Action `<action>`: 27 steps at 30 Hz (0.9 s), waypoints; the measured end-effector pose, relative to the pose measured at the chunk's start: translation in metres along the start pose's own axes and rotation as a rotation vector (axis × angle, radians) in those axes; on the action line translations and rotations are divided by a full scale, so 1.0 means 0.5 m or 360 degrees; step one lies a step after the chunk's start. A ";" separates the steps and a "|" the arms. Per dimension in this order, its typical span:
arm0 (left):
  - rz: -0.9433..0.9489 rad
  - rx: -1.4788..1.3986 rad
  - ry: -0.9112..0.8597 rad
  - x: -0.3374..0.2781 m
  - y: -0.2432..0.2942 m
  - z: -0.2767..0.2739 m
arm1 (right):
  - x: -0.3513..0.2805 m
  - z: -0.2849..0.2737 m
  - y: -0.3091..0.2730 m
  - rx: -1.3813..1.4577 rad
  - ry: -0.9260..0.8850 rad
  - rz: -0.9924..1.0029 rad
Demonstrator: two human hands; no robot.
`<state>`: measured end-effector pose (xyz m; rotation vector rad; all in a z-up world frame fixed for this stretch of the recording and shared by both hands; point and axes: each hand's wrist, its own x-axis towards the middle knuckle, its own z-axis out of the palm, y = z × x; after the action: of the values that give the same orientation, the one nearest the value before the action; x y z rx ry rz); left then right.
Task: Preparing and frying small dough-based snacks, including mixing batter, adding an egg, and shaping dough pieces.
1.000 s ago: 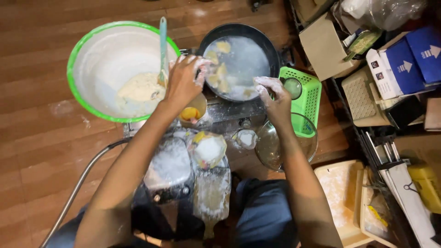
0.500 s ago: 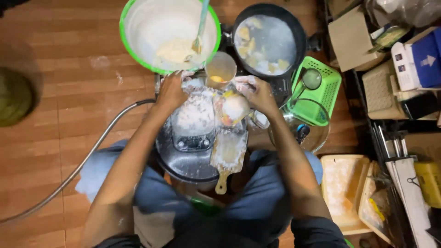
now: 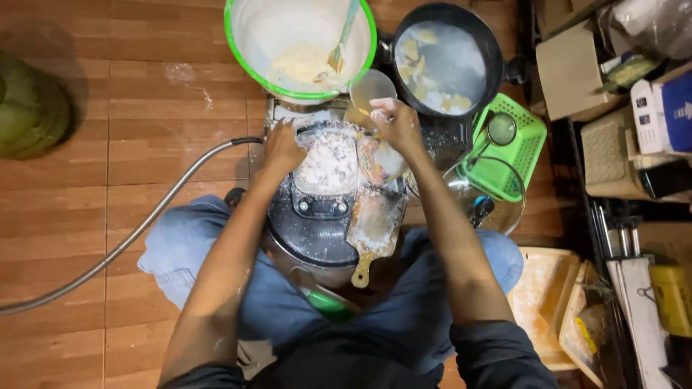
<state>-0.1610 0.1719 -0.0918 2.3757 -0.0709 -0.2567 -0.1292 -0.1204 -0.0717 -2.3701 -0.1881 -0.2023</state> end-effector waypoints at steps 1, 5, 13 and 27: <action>0.0000 -0.0004 0.0014 0.013 -0.011 0.014 | 0.020 0.007 -0.009 -0.0002 -0.0001 -0.0015; -0.0127 -0.0030 0.0107 0.062 -0.029 0.044 | 0.120 0.056 -0.012 -0.0107 -0.0181 0.0057; -0.0267 -0.0388 0.0504 0.115 -0.018 0.008 | 0.257 0.226 0.039 -0.0604 -0.0341 0.0051; -0.0422 -0.0166 0.0934 0.202 -0.080 0.100 | 0.346 0.448 0.283 -0.1758 0.0335 -0.0862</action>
<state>-0.0732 0.1550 -0.1714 2.2605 0.5215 0.3120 0.0877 -0.0532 -0.2922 -3.2816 -0.7781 -1.0284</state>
